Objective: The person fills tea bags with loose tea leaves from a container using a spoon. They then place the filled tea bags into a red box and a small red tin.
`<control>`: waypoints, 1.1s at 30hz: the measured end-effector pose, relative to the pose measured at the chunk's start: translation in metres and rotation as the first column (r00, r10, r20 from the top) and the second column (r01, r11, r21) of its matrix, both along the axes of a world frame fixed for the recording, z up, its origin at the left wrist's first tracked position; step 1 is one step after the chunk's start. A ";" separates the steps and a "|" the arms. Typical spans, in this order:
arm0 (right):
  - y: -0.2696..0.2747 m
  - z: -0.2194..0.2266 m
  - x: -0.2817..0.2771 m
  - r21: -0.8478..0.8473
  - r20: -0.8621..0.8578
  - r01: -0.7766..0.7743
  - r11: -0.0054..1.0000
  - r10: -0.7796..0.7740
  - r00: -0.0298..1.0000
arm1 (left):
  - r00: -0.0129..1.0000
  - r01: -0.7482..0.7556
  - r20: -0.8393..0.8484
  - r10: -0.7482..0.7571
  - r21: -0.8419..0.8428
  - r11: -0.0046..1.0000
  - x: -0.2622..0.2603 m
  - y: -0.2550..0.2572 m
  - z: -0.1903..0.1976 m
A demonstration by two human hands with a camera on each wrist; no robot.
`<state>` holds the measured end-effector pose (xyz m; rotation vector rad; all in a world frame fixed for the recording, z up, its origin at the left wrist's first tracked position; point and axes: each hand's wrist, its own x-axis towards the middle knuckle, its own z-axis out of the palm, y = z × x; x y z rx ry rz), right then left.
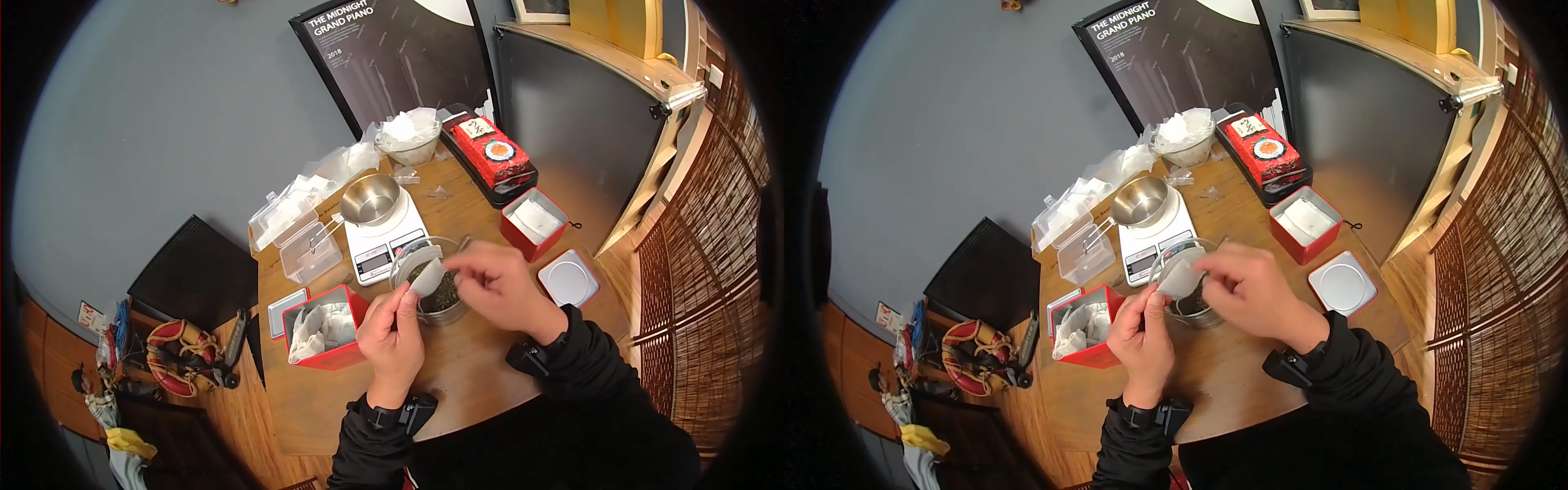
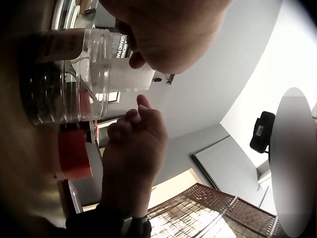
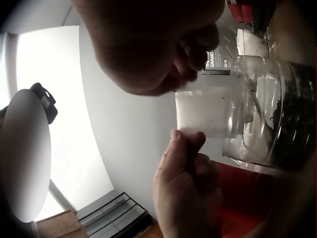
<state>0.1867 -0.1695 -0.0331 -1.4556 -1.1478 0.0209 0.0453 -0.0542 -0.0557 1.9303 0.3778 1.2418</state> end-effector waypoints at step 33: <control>0.001 -0.009 0.014 0.062 -0.395 0.042 0.997 -0.014 0.919 | 0.998 0.060 0.000 -0.060 -0.135 0.989 -0.002 0.005 -0.014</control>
